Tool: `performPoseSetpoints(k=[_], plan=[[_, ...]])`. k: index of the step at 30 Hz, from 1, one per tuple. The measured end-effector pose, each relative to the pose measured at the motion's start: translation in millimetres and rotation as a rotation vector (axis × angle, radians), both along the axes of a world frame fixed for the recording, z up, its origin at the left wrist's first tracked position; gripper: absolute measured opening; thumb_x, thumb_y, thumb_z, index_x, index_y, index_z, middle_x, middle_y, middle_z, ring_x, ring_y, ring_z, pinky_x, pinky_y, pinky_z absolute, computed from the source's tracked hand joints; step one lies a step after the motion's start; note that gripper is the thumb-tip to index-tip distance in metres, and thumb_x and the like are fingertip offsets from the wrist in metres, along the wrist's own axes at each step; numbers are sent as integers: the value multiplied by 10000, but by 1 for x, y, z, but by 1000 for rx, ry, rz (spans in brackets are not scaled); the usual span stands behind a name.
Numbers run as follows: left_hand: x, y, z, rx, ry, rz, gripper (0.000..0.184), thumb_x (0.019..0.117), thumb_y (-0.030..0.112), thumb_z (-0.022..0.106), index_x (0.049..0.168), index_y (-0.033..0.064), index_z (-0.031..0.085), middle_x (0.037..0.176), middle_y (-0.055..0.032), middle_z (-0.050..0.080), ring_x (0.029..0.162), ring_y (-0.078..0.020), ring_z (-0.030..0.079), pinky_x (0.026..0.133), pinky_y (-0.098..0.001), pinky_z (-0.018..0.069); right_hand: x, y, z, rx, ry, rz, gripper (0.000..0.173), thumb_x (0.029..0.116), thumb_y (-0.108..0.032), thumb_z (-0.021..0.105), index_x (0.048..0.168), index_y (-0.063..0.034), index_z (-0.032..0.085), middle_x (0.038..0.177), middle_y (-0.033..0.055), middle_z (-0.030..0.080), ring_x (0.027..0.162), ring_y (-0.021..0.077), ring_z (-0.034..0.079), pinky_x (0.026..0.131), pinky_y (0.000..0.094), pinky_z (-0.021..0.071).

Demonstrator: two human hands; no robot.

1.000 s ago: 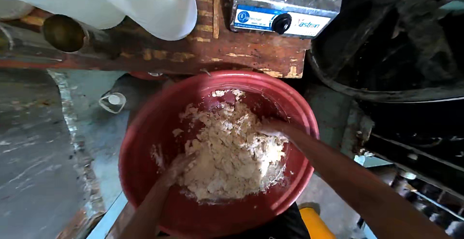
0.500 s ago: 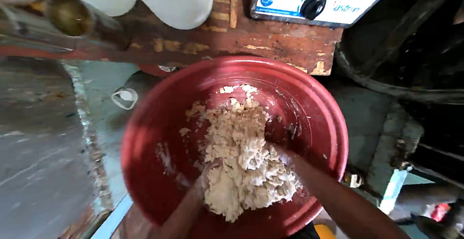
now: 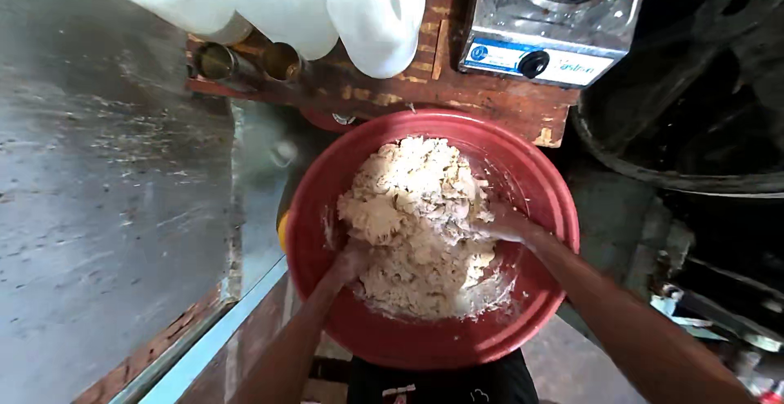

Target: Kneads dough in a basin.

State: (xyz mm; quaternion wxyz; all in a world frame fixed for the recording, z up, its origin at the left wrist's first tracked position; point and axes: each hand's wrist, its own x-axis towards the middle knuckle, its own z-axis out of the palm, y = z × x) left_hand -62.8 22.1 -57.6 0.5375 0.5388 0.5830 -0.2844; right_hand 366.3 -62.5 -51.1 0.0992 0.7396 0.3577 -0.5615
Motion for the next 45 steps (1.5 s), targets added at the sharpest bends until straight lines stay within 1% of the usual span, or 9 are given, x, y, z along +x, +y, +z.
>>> performPoseSetpoints(k=[5, 12, 20, 23, 26, 31, 35, 37, 45], plan=[[9, -64, -6, -187, 49, 322, 938, 835, 540, 800, 1516, 30, 404, 1368, -215, 608, 1241, -321, 620, 1041, -529, 522, -52, -69, -12, -393, 129, -130, 1016, 805, -781, 675, 1372, 55, 572, 1388, 286, 586, 1329, 423, 547, 1119, 618, 425], [49, -137, -7, -507, -196, 1098, 544, 988, 236, 681, 1446, 38, 464, 1179, -156, 704, 1027, -241, 714, 898, -451, 605, -125, -105, -41, -441, 395, -880, 505, 1041, -332, 595, 1433, -21, 531, 1404, 197, 581, 1274, 278, 567, 1065, 482, 473], [69, -105, 98, -86, -106, 892, 714, 838, 96, 726, 1449, -48, 385, 1167, -194, 654, 994, -208, 687, 864, -395, 596, -143, -62, 65, -203, 364, -949, 339, 1043, -163, 574, 1301, 56, 587, 1164, 157, 673, 1029, 156, 651, 926, 350, 552], [82, -39, 126, 49, -139, 670, 871, 866, 326, 801, 1514, -32, 343, 1339, -228, 601, 1191, -269, 640, 1019, -450, 544, -120, -13, 105, -66, 265, -571, 444, 1064, -280, 542, 1379, 33, 566, 1333, 221, 629, 1239, 289, 614, 1056, 487, 512], [95, 37, 113, 262, -169, 276, 834, 927, 519, 704, 1517, 0, 423, 1483, -235, 515, 1375, -320, 514, 1149, -486, 431, -80, 53, 117, 111, 164, 114, 632, 917, -344, 744, 1414, 9, 576, 1413, 319, 552, 1344, 470, 509, 1133, 635, 390], [61, 92, 56, 365, -38, -97, 872, 943, 665, 578, 1472, -22, 481, 1465, -264, 526, 1386, -397, 494, 1159, -572, 393, -22, 115, 83, 33, -40, -9, 618, 965, -524, 657, 1261, 18, 660, 1274, 272, 652, 1226, 424, 610, 1052, 646, 454], [29, 57, 30, 174, 29, 100, 608, 976, 326, 666, 1436, -33, 493, 1281, -262, 634, 1176, -353, 638, 1027, -543, 504, 2, 45, 31, -184, 14, -42, 558, 1000, -508, 618, 1229, -3, 681, 1149, 241, 693, 1037, 373, 672, 927, 597, 518], [12, 17, 20, 87, 20, 185, 486, 988, 246, 656, 1371, -35, 552, 1210, -230, 663, 1089, -289, 662, 971, -475, 538, -6, -17, 5, -258, 100, -41, 588, 970, -511, 649, 1288, -17, 669, 1278, 233, 669, 1215, 373, 632, 1069, 599, 470], [35, -120, 16, -279, 82, 134, 421, 1109, 243, 418, 1369, -49, 575, 1357, -275, 603, 1290, -366, 572, 1107, -522, 430, -155, -116, -2, -399, 440, -324, 573, 1037, -392, 596, 1439, 11, 541, 1445, 229, 569, 1358, 334, 537, 1158, 500, 416]])
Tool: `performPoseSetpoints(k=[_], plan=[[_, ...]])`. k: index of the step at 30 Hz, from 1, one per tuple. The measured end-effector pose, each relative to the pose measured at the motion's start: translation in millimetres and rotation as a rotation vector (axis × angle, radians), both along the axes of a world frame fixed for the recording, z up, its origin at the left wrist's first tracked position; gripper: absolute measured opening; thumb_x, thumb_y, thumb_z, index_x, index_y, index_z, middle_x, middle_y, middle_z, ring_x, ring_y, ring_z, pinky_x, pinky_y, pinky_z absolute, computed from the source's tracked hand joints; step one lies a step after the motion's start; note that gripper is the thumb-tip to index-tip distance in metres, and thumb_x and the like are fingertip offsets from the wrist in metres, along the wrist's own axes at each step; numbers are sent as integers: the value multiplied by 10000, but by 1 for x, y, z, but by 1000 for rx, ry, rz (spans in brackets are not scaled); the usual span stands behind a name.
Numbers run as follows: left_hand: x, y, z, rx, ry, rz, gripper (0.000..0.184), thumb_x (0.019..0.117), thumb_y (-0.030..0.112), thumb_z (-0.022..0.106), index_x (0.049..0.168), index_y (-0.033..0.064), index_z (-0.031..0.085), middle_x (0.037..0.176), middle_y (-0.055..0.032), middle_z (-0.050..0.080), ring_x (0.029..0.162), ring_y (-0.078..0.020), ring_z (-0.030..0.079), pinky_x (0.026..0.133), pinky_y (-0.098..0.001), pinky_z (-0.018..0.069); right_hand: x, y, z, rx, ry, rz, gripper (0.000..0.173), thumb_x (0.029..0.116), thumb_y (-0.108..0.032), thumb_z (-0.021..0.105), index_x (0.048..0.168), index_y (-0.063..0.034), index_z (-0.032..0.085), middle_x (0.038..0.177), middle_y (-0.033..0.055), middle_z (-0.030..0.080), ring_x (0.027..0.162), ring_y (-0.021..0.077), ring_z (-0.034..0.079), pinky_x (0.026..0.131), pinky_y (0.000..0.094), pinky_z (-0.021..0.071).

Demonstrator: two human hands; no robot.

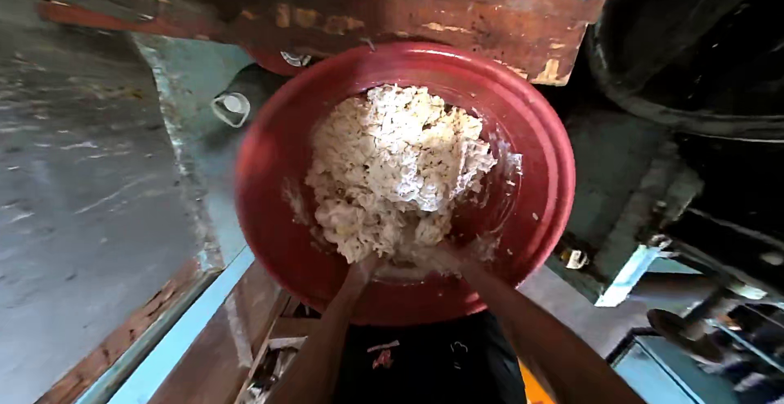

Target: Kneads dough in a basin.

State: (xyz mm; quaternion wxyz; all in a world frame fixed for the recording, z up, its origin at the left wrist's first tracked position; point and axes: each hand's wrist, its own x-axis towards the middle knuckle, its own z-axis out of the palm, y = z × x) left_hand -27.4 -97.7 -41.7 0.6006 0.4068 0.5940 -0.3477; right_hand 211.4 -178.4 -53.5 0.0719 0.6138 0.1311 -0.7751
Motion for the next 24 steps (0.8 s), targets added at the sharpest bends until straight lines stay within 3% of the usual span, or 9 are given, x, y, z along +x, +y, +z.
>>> performPoseSetpoints(k=[2, 4, 9, 13, 15, 18, 21, 22, 24], plan=[[0, -22, -14, -29, 17, 346, 440, 1112, 318, 413, 1346, -4, 601, 1280, -194, 656, 1174, -256, 637, 1029, -435, 516, -36, -9, -19, -144, -1, -382, 495, 1005, -396, 634, 1321, -15, 620, 1243, 164, 668, 1129, 240, 645, 980, 432, 536], [1, -29, -23, -24, 47, 701, 433, 1087, 359, 481, 1292, 6, 624, 1128, -150, 693, 998, -216, 674, 895, -412, 568, -50, 0, -25, -246, -13, -542, 524, 994, -383, 658, 1337, 9, 604, 1288, 195, 647, 1181, 273, 626, 1024, 475, 514], [26, 12, 48, 147, 18, 926, 380, 1014, 243, 633, 1264, -39, 587, 1029, -144, 723, 908, -220, 717, 823, -416, 613, -22, 59, 28, -6, 18, -260, 542, 1004, -446, 633, 1311, 0, 647, 1298, 199, 666, 1220, 292, 631, 1066, 488, 500], [61, 95, 92, 258, -41, 449, 606, 925, 471, 728, 1282, -5, 613, 1117, -145, 712, 1023, -229, 697, 915, -438, 583, 25, 129, 73, 179, -127, -197, 701, 965, -578, 618, 1346, 9, 589, 1250, 227, 666, 1138, 338, 659, 980, 549, 540], [71, 129, 96, 271, -52, 141, 885, 873, 558, 753, 1494, 22, 420, 1346, -200, 613, 1234, -299, 616, 1058, -502, 505, 45, 134, 78, 211, -211, -184, 767, 958, -618, 611, 1413, -4, 542, 1303, 223, 649, 1183, 343, 646, 1016, 554, 524], [75, 154, 84, 396, -101, -272, 1104, 812, 630, 766, 1576, -3, 281, 1529, -242, 449, 1364, -364, 513, 1121, -531, 445, 69, 100, 80, 254, -407, -40, 793, 949, -609, 635, 1435, 8, 523, 1349, 248, 621, 1246, 382, 615, 1074, 581, 484], [85, 166, 46, 441, -184, -660, 814, 931, 359, 720, 1546, -35, 360, 1601, -277, 339, 1440, -442, 408, 1144, -576, 401, 57, 29, 69, 175, -550, 190, 767, 884, -580, 714, 1373, 1, 603, 1344, 263, 631, 1288, 422, 586, 1094, 636, 440], [94, 167, 34, 425, -188, -680, 676, 944, 198, 702, 1511, -40, 420, 1561, -280, 402, 1411, -460, 437, 1123, -604, 411, 43, 11, 68, 169, -556, 282, 783, 876, -562, 731, 1377, 25, 597, 1385, 293, 593, 1337, 456, 535, 1122, 657, 398], [114, 173, 16, 372, -123, -600, 479, 1017, 151, 572, 1456, -26, 495, 1476, -271, 507, 1340, -456, 515, 1072, -623, 450, -6, -9, 56, 219, -521, 488, 884, 853, -654, 687, 1389, 43, 590, 1492, 324, 484, 1446, 515, 374, 1179, 700, 269]])
